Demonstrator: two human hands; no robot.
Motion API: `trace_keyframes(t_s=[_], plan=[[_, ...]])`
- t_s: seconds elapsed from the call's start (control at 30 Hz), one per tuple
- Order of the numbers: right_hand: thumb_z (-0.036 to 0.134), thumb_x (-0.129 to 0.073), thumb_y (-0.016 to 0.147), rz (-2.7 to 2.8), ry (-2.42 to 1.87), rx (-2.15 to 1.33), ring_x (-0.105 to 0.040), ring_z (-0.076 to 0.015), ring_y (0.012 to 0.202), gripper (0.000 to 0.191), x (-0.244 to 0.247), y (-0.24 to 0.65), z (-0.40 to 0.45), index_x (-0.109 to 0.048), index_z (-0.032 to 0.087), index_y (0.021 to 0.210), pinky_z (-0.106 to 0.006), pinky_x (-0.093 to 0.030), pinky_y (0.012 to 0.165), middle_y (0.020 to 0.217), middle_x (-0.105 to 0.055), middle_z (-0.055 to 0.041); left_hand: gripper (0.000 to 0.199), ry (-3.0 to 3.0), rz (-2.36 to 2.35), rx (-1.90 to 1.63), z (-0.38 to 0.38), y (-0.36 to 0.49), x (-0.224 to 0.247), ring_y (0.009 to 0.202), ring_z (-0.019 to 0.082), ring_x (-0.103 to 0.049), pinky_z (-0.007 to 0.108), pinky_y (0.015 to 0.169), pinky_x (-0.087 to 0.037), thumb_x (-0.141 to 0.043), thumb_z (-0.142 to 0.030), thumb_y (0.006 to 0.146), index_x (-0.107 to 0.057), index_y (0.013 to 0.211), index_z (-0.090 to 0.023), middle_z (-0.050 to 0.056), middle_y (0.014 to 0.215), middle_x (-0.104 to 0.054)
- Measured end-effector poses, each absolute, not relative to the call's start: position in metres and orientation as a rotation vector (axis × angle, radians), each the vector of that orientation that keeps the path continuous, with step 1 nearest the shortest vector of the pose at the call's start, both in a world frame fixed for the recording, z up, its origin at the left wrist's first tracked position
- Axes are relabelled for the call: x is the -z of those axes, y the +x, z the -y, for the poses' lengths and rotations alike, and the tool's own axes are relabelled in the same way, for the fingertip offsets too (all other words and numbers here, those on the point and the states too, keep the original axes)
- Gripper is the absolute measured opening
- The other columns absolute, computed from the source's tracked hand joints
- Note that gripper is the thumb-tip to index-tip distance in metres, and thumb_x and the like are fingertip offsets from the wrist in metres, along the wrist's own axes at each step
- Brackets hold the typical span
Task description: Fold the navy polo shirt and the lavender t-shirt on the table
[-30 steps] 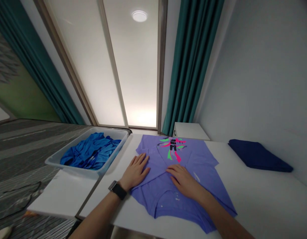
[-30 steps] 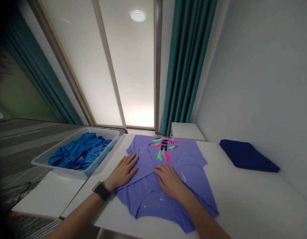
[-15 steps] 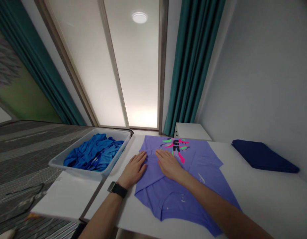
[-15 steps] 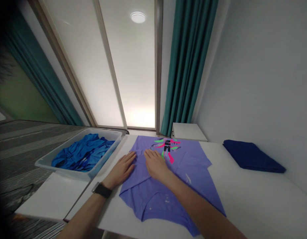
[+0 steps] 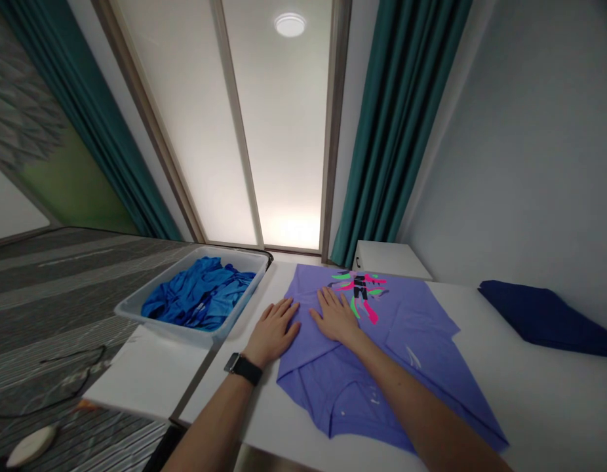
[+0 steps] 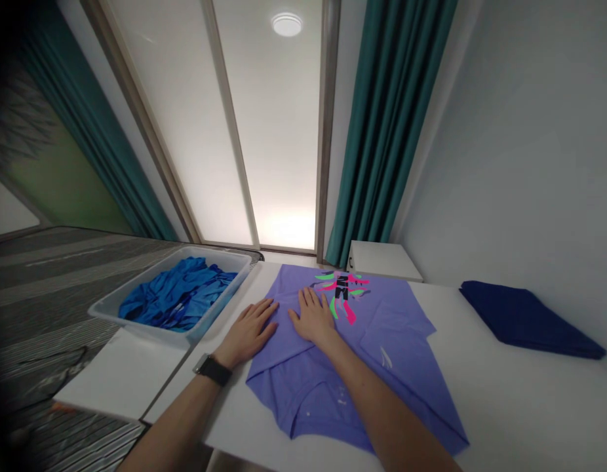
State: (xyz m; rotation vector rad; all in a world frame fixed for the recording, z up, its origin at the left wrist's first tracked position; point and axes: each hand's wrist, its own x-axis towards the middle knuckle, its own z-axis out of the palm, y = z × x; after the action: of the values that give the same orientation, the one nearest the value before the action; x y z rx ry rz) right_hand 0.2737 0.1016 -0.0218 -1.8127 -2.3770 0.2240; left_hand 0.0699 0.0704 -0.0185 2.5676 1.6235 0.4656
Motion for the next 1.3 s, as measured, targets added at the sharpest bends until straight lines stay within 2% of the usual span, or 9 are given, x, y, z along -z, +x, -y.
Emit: trace_keyframes(t_s=[0.13,0.3,0.57,0.83,1.0,1.3], plan=[[0.052,-0.025,0.097,2.38,-1.819,-0.235,-0.013,-0.0239,0.148,0.071,0.02,0.273,-0.101,-0.025,0.009,0.153,-0.047,-0.004,0.119,0.16,-0.019,-0.0125,0.043,2.403,-1.763,-0.603,-0.079,0.055,0.02,0.135,0.025,-0.044,0.047,0.114,-0.031,-0.037,-0.033,0.099,-0.052,0.137,-0.019,0.01,0.143,-0.053],[0.051,-0.027,0.097,2.37,-1.818,-0.242,-0.014,-0.0237,0.148,0.07,0.019,0.273,-0.1,-0.026,0.008,0.152,-0.046,-0.004,0.119,0.16,-0.02,-0.0125,0.036,2.295,-1.784,-0.786,-0.103,0.044,0.013,0.112,0.025,-0.059,0.039,0.1,-0.044,-0.04,-0.027,0.094,-0.065,0.117,-0.014,0.012,0.117,-0.067],[0.052,-0.028,0.097,2.349,-1.801,-0.187,-0.013,-0.0254,0.148,0.071,0.022,0.272,-0.1,-0.029,0.008,0.151,-0.049,0.0,0.118,0.159,-0.023,-0.0136,0.026,2.294,-1.886,-0.642,-0.132,0.073,0.005,0.106,0.027,-0.053,0.043,0.09,-0.04,-0.046,-0.034,0.093,-0.067,0.089,-0.019,0.01,0.107,-0.065],[0.053,-0.029,0.097,2.348,-1.791,-0.178,-0.015,-0.0263,0.148,0.069,0.02,0.274,-0.101,-0.031,0.011,0.151,-0.051,-0.002,0.118,0.158,-0.025,-0.0141,0.023,2.332,-1.872,-0.597,-0.134,0.066,0.013,0.106,0.026,-0.049,0.044,0.088,-0.036,-0.045,-0.032,0.095,-0.063,0.088,-0.02,0.009,0.11,-0.061],[0.052,-0.028,0.097,2.426,-1.63,-0.096,-0.016,-0.0238,0.148,0.069,0.014,0.274,-0.097,-0.029,0.01,0.152,-0.047,0.001,0.119,0.158,-0.026,-0.0129,0.022,2.381,-1.908,-0.548,-0.133,0.067,0.013,0.106,0.028,-0.049,0.043,0.088,-0.036,-0.043,-0.028,0.094,-0.062,0.091,-0.018,0.01,0.112,-0.06],[0.058,-0.031,0.096,2.441,-1.679,-0.22,-0.015,-0.0253,0.148,0.071,0.019,0.275,-0.097,-0.03,0.014,0.152,-0.05,-0.006,0.119,0.16,-0.023,-0.0102,0.023,2.465,-1.958,-0.572,-0.128,0.065,0.011,0.104,0.029,-0.052,0.045,0.089,-0.04,-0.039,-0.024,0.095,-0.062,0.096,-0.016,0.012,0.107,-0.062]])
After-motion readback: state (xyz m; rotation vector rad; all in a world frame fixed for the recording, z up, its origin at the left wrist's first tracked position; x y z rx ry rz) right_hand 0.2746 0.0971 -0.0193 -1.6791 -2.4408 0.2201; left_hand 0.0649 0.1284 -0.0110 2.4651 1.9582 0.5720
